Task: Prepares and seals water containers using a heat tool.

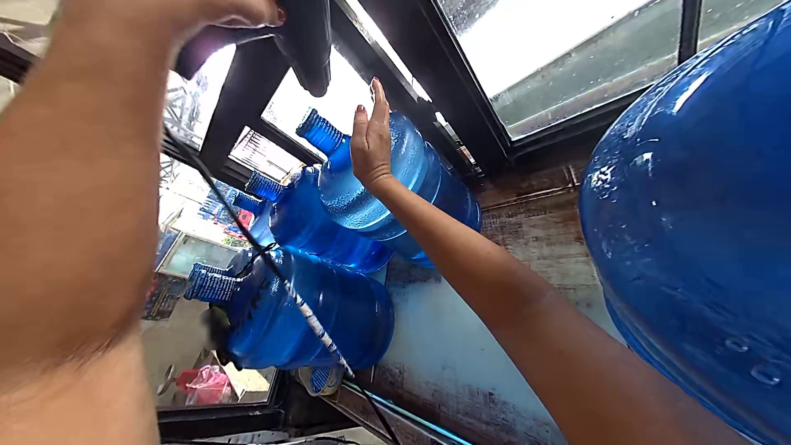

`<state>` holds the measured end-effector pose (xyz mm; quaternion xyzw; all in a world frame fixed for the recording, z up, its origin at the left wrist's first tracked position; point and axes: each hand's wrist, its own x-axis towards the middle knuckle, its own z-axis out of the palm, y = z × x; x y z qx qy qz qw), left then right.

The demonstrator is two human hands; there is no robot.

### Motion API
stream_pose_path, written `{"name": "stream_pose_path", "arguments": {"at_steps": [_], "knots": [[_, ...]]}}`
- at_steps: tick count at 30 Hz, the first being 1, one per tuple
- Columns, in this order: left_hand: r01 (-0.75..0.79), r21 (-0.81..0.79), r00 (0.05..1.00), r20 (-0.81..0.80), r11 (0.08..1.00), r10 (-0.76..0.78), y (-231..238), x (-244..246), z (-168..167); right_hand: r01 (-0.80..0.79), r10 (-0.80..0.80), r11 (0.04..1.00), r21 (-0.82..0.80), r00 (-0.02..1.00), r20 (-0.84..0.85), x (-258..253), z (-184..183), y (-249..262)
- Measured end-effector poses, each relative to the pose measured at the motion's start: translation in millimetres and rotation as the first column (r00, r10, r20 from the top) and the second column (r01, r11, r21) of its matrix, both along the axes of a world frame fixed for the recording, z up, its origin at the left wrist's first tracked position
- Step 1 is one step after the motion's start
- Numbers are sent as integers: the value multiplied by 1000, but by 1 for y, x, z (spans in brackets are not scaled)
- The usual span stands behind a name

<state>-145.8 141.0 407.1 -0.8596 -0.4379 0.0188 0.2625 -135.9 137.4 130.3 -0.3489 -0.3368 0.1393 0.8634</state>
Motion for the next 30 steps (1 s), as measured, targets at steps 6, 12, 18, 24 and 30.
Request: {"name": "stream_pose_path", "arguments": {"at_steps": [6, 12, 18, 24, 30], "knots": [[-389, 216, 898, -129, 896, 421, -38, 43, -65, -27, 27, 1000, 8, 999, -37, 0, 0, 0], [-471, 240, 823, -227, 849, 520, -48, 46, -89, -41, 42, 999, 17, 998, -53, 1, 1, 1], [-357, 194, 887, -236, 914, 397, -81, 38, -79, -70, 75, 996, 46, 992, -103, 3, 1, -1], [-164, 172, 969, -157, 971, 192, -112, -3, -59, -79, 88, 994, 74, 987, -135, 4, 2, -3], [-7, 230, 996, -89, 973, 28, -102, -71, -30, -87, 99, 992, 93, 986, -135, 4, 1, -2]]}}
